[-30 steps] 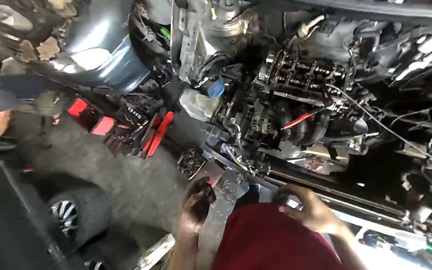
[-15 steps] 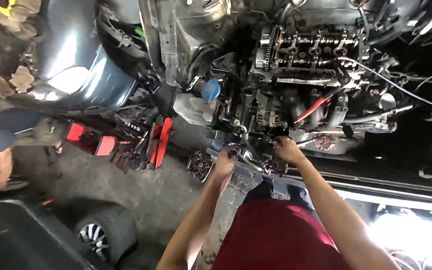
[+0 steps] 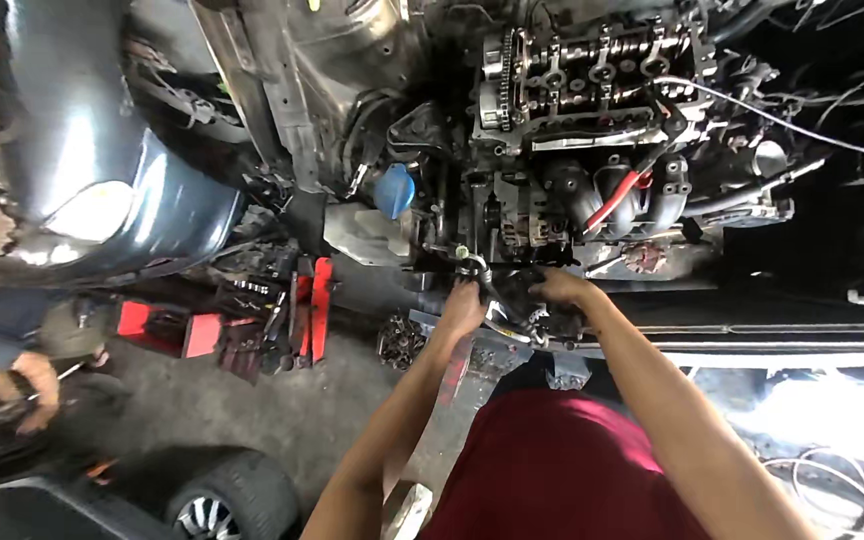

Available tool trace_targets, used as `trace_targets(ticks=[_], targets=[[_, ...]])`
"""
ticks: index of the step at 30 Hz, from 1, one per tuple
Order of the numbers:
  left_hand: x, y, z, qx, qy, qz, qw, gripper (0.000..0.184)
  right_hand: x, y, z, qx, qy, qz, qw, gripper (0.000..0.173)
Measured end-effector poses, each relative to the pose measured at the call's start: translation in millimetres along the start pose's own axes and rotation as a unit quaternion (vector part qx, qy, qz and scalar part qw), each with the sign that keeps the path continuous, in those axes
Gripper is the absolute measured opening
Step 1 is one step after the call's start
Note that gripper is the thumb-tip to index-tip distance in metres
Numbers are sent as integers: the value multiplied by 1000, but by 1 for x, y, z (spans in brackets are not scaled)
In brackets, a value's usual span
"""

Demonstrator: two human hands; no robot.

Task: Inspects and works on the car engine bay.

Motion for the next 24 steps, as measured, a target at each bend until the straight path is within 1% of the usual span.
trace_targets(ticks=[2,4,7,9,10,12,13,14,15,16,17,18,20,22,24], targets=[[-3,14,6,51,-2,50,997,34,-3,-5,-2,-3,-37,6,999,51],[-7,25,9,85,-15,94,992,44,-2,-20,-3,-3,-69,16,997,53],[-2,45,16,114,-19,101,988,58,-2,-30,0,-10,-88,28,996,62],[0,59,29,126,-31,103,986,67,-7,-41,1,-5,-88,43,995,66],[-3,62,38,127,-46,92,987,66,-12,-49,-1,-8,-88,48,995,68],[-9,41,41,131,-89,-8,987,54,-12,-62,-2,-25,-104,41,993,68],[-12,23,29,129,-117,-60,983,48,-2,-62,-2,-31,-116,28,992,64],[-16,6,12,118,-145,-81,979,43,8,-59,0,-38,-122,13,992,59],[-19,-9,-2,111,-154,-81,978,40,14,-57,4,-41,-124,5,991,53],[-21,-14,-6,116,-141,-74,980,38,16,-56,7,-45,-123,1,991,48],[-19,-8,-3,123,-126,-62,982,39,14,-56,6,-50,-122,-6,991,45],[-13,10,9,122,-114,-43,985,42,12,-57,2,-54,-118,-12,991,43],[-2,38,28,105,-114,-8,988,50,9,-56,-2,-59,-118,-17,991,44],[5,45,33,90,-126,1,988,51,12,-56,3,-54,-124,-25,990,44],[-7,31,15,97,-145,3,985,49,14,-57,5,-42,-132,-20,990,45]])
Point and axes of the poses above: each hand's wrist, its own y-axis towards the middle knuckle, its own z-axis out of the palm, x = y × z, the point moved 7 cm from there along y, towards the middle knuckle, and after that the axes turned 14 degrees about z, right-handed, at the moved point
